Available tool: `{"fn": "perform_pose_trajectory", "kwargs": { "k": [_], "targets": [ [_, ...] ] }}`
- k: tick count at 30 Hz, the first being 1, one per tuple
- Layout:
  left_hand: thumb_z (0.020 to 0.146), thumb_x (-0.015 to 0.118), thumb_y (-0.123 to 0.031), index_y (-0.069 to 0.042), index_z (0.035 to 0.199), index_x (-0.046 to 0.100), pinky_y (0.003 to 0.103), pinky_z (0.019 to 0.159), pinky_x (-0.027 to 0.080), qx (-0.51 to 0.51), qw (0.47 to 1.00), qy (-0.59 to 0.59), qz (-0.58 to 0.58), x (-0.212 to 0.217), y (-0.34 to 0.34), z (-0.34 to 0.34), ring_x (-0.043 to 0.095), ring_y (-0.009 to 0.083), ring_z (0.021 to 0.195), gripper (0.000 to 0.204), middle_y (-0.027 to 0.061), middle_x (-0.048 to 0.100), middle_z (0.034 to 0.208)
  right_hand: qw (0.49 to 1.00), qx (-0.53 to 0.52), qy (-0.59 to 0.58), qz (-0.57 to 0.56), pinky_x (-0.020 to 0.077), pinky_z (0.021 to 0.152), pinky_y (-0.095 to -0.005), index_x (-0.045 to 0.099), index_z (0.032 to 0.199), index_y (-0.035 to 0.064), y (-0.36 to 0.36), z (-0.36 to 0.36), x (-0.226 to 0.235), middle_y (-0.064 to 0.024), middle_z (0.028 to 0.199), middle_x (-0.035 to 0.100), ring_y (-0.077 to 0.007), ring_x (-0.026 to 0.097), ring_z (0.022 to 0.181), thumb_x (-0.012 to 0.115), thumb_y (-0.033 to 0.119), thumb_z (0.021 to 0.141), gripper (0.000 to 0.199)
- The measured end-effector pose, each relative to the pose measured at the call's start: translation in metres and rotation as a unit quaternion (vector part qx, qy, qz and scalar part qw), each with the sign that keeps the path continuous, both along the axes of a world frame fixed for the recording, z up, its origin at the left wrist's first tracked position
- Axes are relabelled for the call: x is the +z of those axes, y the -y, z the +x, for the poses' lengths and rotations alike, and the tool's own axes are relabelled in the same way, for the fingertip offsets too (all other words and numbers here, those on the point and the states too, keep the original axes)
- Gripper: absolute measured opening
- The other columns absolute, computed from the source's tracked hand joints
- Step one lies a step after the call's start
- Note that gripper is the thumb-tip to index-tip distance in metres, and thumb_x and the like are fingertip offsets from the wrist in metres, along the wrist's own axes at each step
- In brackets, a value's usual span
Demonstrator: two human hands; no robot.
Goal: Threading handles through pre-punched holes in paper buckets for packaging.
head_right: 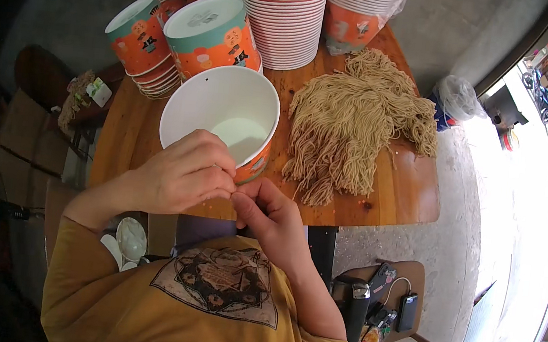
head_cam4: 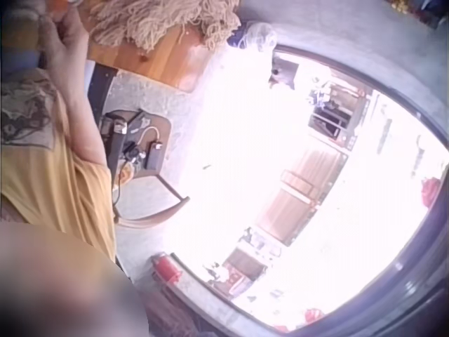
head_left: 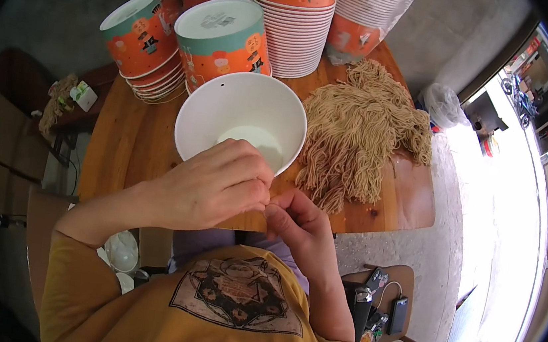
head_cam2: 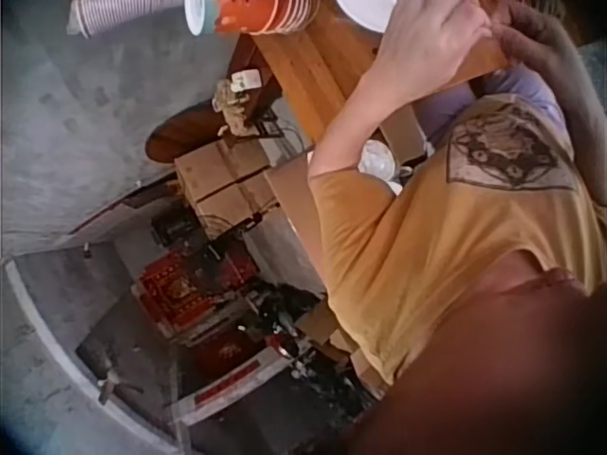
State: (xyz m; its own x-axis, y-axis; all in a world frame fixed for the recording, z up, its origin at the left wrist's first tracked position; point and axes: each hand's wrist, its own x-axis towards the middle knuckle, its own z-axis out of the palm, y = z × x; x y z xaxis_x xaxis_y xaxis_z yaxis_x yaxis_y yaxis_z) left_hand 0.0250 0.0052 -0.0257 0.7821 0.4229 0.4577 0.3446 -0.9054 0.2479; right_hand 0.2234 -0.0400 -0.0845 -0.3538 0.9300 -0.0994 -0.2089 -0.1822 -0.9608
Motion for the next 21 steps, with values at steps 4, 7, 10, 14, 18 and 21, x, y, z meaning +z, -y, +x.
{"fn": "perform_pose_trajectory", "kwargs": {
  "k": [4, 7, 10, 14, 18, 21],
  "targets": [
    [0.077, 0.067, -0.007, -0.003, 0.083, 0.051, 0.037, 0.078, 0.046, 0.016, 1.0, 0.007, 0.002, -0.009, 0.001, 0.003, 0.052, 0.0271, 0.092, 0.018, 0.0076, 0.052, 0.097, 0.997, 0.014, -0.067, -0.035, 0.0411, 0.064, -0.0194, 0.058, 0.095, 0.0031, 0.0, -0.003, -0.002, 0.0034, 0.077, 0.055, -0.004, 0.051, 0.069, 0.059, 0.015, 0.097, 0.012],
    [0.077, 0.066, -0.004, -0.002, 0.086, 0.05, 0.037, 0.072, 0.048, 0.048, 0.998, 0.027, 0.004, -0.014, 0.005, 0.006, 0.054, 0.0267, 0.09, 0.018, 0.0089, 0.051, 0.099, 0.996, -0.02, -0.08, -0.031, 0.0406, 0.063, -0.019, 0.057, 0.093, 0.0039, 0.0, -0.009, -0.004, 0.0036, 0.076, 0.055, -0.003, 0.05, 0.069, 0.059, 0.013, 0.096, 0.009],
    [0.078, 0.066, -0.001, -0.002, 0.088, 0.049, 0.037, 0.066, 0.05, 0.083, 0.996, 0.018, -0.021, -0.011, 0.009, 0.007, 0.055, 0.0266, 0.088, 0.019, 0.0098, 0.051, 0.101, 0.995, -0.062, -0.083, -0.005, 0.0398, 0.064, -0.0182, 0.055, 0.09, 0.0049, -0.001, -0.015, -0.011, 0.0041, 0.076, 0.053, -0.0016, 0.048, 0.07, 0.059, 0.009, 0.094, 0.006],
    [0.079, 0.066, -0.001, -0.003, 0.097, 0.047, 0.038, 0.063, 0.05, 0.111, 0.989, 0.008, -0.094, -0.008, 0.01, 0.006, 0.059, 0.0287, 0.082, 0.026, 0.0109, 0.053, 0.097, 0.984, -0.144, -0.055, 0.092, 0.0381, 0.062, -0.017, 0.053, 0.086, 0.0063, -0.003, -0.026, -0.012, 0.0059, 0.074, 0.051, -0.0001, 0.044, 0.067, 0.059, 0.0, 0.089, 0.009],
    [0.081, 0.063, -0.003, -0.004, 0.103, 0.045, 0.04, 0.066, 0.05, 0.198, 0.949, 0.011, -0.243, -0.002, 0.012, 0.007, 0.062, 0.0313, 0.08, 0.028, 0.013, 0.059, 0.091, 0.968, -0.202, -0.002, 0.15, 0.0378, 0.058, -0.017, 0.052, 0.083, 0.0059, -0.009, -0.03, -0.019, 0.0065, 0.072, 0.049, -0.0003, 0.043, 0.064, 0.061, -0.004, 0.085, 0.013],
    [0.082, 0.062, -0.005, -0.003, 0.106, 0.046, 0.041, 0.068, 0.05, 0.185, 0.948, 0.031, -0.257, -0.005, 0.009, 0.005, 0.063, 0.0309, 0.081, 0.028, 0.0134, 0.06, 0.091, 0.941, -0.249, 0.069, 0.217, 0.0389, 0.053, -0.0187, 0.051, 0.082, 0.0054, -0.011, -0.035, -0.021, 0.0038, 0.07, 0.049, -0.0022, 0.044, 0.06, 0.063, -0.006, 0.08, 0.016]
  ]
}}
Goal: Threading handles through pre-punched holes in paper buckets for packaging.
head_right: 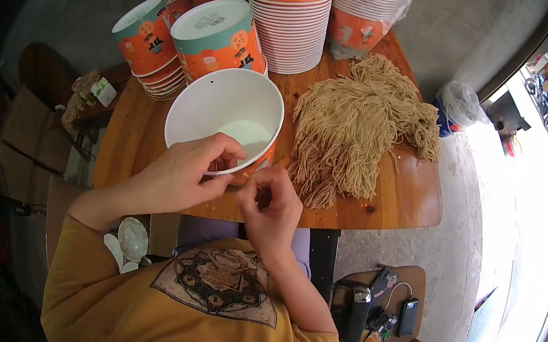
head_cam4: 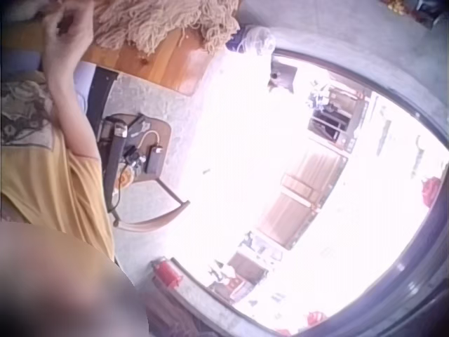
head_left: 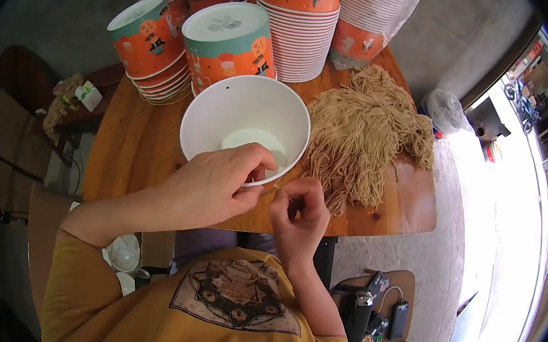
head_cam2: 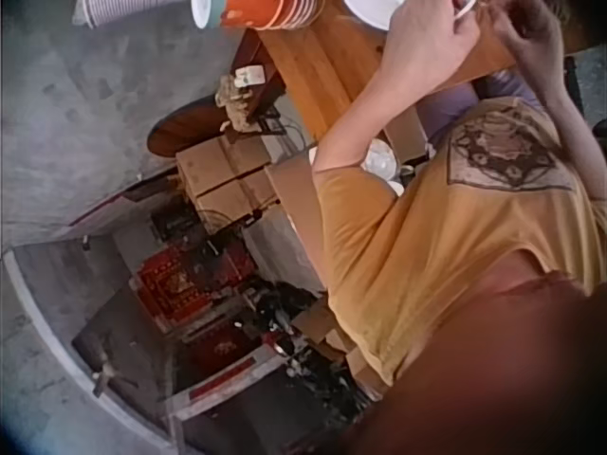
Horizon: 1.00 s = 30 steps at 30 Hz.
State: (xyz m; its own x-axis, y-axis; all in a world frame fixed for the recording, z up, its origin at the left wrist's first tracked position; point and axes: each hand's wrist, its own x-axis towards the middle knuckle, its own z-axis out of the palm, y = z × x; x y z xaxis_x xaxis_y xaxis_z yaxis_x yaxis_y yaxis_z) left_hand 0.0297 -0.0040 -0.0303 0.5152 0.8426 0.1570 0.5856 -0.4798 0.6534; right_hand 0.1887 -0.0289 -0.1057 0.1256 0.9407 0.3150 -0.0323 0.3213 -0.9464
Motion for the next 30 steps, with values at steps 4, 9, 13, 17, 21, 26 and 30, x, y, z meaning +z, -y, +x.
{"fn": "perform_pose_trajectory", "kwargs": {
  "k": [4, 9, 13, 17, 21, 26, 30],
  "targets": [
    [0.083, 0.062, -0.005, -0.004, 0.109, 0.048, 0.04, 0.069, 0.051, -0.013, 1.0, 0.017, 0.006, 0.0, -0.002, 0.0, 0.063, 0.0304, 0.081, 0.03, 0.0124, 0.06, 0.091, 0.991, -0.061, 0.085, 0.081, 0.0328, 0.05, -0.0173, 0.051, 0.081, 0.0063, -0.004, -0.005, -0.003, 0.0056, 0.066, 0.045, -0.0011, 0.039, 0.057, 0.063, -0.005, 0.08, 0.017],
    [0.083, 0.063, -0.007, -0.005, 0.112, 0.051, 0.037, 0.07, 0.051, -0.008, 1.0, 0.007, -0.012, 0.008, -0.002, 0.001, 0.063, 0.0273, 0.08, 0.031, 0.0114, 0.06, 0.091, 0.988, -0.067, 0.09, 0.106, 0.0333, 0.049, -0.0173, 0.053, 0.08, 0.0061, -0.007, -0.007, -0.002, 0.0061, 0.063, 0.045, -0.001, 0.039, 0.054, 0.064, -0.006, 0.079, 0.017],
    [0.084, 0.063, -0.007, -0.004, 0.112, 0.053, 0.036, 0.07, 0.051, -0.009, 1.0, 0.008, -0.021, 0.012, -0.001, 0.002, 0.063, 0.0256, 0.08, 0.03, 0.0107, 0.06, 0.091, 0.992, -0.055, 0.077, 0.08, 0.0339, 0.049, -0.0173, 0.053, 0.081, 0.0056, -0.006, -0.007, 0.003, 0.0055, 0.063, 0.047, -0.0011, 0.041, 0.055, 0.065, -0.005, 0.079, 0.016],
    [0.084, 0.062, -0.007, -0.004, 0.111, 0.054, 0.036, 0.071, 0.051, -0.008, 0.999, 0.011, -0.029, 0.012, 0.0, 0.002, 0.063, 0.0251, 0.08, 0.029, 0.0106, 0.06, 0.091, 0.994, -0.052, 0.073, 0.06, 0.0346, 0.05, -0.0172, 0.053, 0.081, 0.0053, -0.006, -0.007, 0.003, 0.0053, 0.063, 0.048, -0.001, 0.041, 0.055, 0.065, -0.005, 0.08, 0.015],
    [0.084, 0.062, -0.007, -0.003, 0.112, 0.054, 0.035, 0.071, 0.051, -0.007, 0.999, 0.01, -0.041, 0.014, 0.0, 0.002, 0.063, 0.0248, 0.08, 0.029, 0.0106, 0.059, 0.091, 0.995, -0.059, 0.067, 0.05, 0.035, 0.05, -0.0172, 0.052, 0.082, 0.0052, -0.006, -0.009, 0.003, 0.0051, 0.064, 0.049, -0.0007, 0.042, 0.055, 0.064, -0.005, 0.08, 0.016],
    [0.084, 0.062, -0.007, -0.003, 0.112, 0.054, 0.035, 0.071, 0.05, -0.011, 0.999, 0.016, -0.036, 0.012, 0.0, 0.003, 0.063, 0.0246, 0.08, 0.029, 0.0107, 0.059, 0.092, 0.991, -0.079, 0.084, 0.071, 0.0357, 0.049, -0.0178, 0.049, 0.08, 0.0059, -0.006, -0.01, 0.001, 0.0043, 0.063, 0.048, -0.0012, 0.042, 0.054, 0.064, -0.005, 0.08, 0.019],
    [0.084, 0.063, -0.008, -0.003, 0.113, 0.055, 0.034, 0.07, 0.05, -0.013, 0.999, 0.023, -0.037, 0.012, 0.0, 0.003, 0.063, 0.0238, 0.08, 0.03, 0.0107, 0.059, 0.092, 0.984, -0.094, 0.108, 0.105, 0.036, 0.049, -0.0183, 0.049, 0.08, 0.0059, -0.007, -0.01, 0.0, 0.0035, 0.063, 0.048, -0.0018, 0.042, 0.053, 0.065, -0.005, 0.079, 0.02]
  ]
}}
